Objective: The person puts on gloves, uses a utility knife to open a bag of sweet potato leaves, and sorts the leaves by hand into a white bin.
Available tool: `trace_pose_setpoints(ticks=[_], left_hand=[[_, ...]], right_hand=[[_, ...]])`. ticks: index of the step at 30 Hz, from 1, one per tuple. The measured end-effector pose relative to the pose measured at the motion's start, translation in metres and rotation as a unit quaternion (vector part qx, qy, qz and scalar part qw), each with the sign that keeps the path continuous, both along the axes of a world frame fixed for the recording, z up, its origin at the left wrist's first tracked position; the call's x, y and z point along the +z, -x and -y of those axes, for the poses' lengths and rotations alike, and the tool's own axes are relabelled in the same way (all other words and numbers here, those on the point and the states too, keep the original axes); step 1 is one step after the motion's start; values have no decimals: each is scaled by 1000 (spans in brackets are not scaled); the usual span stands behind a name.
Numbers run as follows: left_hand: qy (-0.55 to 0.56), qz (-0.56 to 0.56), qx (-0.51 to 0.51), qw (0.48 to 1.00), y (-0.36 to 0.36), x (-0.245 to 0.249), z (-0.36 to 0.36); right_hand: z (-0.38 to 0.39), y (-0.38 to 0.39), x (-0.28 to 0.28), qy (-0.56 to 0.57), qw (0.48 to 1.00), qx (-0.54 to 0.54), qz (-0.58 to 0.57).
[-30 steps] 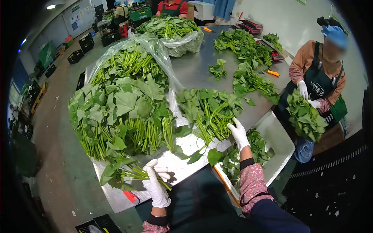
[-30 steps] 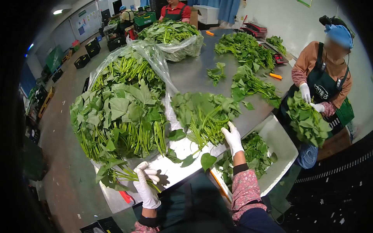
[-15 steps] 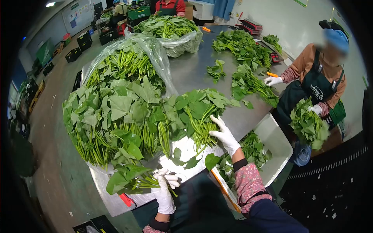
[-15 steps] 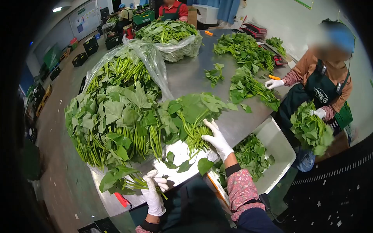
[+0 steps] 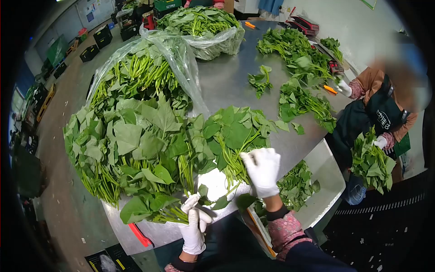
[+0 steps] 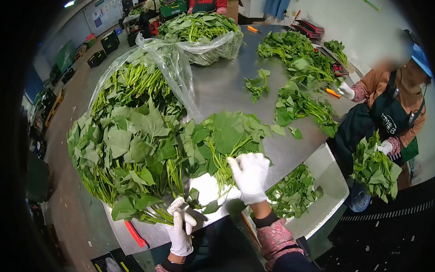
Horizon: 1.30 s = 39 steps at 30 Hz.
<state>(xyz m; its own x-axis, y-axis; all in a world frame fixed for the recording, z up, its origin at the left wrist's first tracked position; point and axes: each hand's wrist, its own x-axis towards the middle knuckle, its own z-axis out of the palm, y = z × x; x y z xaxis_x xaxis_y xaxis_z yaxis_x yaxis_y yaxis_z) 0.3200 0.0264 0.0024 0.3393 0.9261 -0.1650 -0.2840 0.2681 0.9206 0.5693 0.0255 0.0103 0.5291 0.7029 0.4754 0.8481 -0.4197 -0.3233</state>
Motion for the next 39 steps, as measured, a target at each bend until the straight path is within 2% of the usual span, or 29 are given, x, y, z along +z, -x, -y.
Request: trace_pose_setpoints(ticks=[1,3,4,7,8,9,11,12,13,15,17,19,23,24,25,27,31,32,33,35,39], left_hand=[[1,7,-11,1000,-4,6,-2],[33,25,5,999,-8,14,-7],[51,27,7,998,-9,18,-10],[93,37,19,995,-7,22,-18],[93,41,22,995,-6,20,-20],[92,45,25,994,-6,20,-22],[98,49,33,993,-9,28,-25],[103,50,38,993,-11,33,-25],[101,52,41,993,-13,36,-24],[92,56,52,993,-21,39,-24],[34,69,68,995,-29,40,-23],[40,51,52,997,-24,42,-25],[106,50,106,987,-10,58,-27],[50,82,94,991,-1,33,-26],[41,59,96,993,3,29,-23],[23,17,90,996,8,25,-16],[24,-7,13,1000,25,27,-1],[71,12,34,997,26,29,3],[8,28,39,999,27,24,7],[107,-6,2,994,39,15,16],[62,46,-55,995,54,23,19]], right_hand=[[-8,1,-4,83,996,-4,18],[-21,-1,-31,97,994,-34,43],[-24,-1,-33,105,994,-40,6],[-25,-12,-43,-42,975,-45,-215],[-22,-14,-39,-121,961,-16,-248],[-18,-12,-33,-180,934,2,-308],[-13,-1,3,-213,907,31,-363],[-12,7,10,-258,836,75,-479],[-10,17,20,-238,786,96,-562],[-2,30,19,-124,839,140,-512],[-3,49,20,-96,925,209,-303],[-2,72,17,-94,920,275,-263],[16,111,17,-19,910,336,-243],[20,117,18,-17,909,341,-238],[23,121,18,-20,913,346,-217],[32,124,18,-24,923,343,-171],[50,133,19,-43,932,345,-97],[55,135,12,-52,929,353,-95],[60,141,13,-51,936,335,-93],[72,154,17,-47,948,301,-92],[84,174,26,-87,946,287,-125]])
